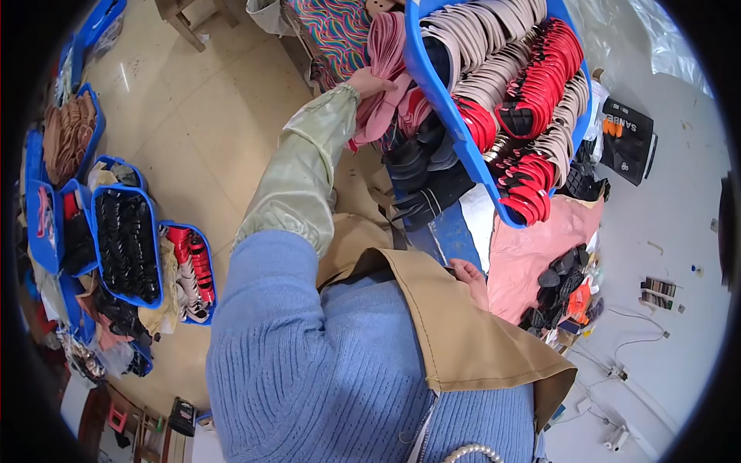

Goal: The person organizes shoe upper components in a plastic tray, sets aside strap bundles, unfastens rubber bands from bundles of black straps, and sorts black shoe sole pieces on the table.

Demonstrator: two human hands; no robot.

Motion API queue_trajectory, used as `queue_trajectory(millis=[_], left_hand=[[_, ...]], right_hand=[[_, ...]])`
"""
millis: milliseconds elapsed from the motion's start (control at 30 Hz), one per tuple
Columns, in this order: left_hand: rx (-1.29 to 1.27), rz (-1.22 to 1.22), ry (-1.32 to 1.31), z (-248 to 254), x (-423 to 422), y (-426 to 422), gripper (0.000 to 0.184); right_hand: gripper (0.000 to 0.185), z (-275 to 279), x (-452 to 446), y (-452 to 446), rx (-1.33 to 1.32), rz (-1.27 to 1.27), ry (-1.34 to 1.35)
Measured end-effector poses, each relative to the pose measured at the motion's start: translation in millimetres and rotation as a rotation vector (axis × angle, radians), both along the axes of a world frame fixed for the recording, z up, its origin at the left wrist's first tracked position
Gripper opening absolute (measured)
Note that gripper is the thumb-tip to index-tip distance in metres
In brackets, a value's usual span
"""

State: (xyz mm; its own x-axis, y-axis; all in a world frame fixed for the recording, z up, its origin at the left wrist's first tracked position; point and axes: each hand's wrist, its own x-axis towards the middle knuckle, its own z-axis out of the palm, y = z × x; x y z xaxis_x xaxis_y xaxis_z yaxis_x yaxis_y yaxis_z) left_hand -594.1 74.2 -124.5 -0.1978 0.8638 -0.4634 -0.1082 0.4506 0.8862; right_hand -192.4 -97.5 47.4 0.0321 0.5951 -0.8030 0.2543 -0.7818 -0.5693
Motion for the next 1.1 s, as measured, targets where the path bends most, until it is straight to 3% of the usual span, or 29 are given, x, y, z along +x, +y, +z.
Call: queue_trajectory(millis=[200,367,700,833,1100], left_hand=[[-0.018,0.008,-0.091,-15,-2,-5,0.039],[-0.007,0.041,-0.032,-4,-4,-16,0.028],[-0.029,0.089,0.014,-27,9,-4,0.039],[-0.019,0.075,0.011,-29,8,-8,0.052],[-0.052,0.082,0.037,-31,11,-10,0.052]], right_hand=[[0.017,2,3,-9,-0.016,0.001,-0.027],[0.018,2,-4,-14,-0.022,0.043,-0.027],[0.018,10,-27,-6,-0.032,0.157,-0.126],[0.018,14,-42,0,-0.039,0.206,-0.127],[0.019,17,-62,10,-0.035,0.298,-0.218]])
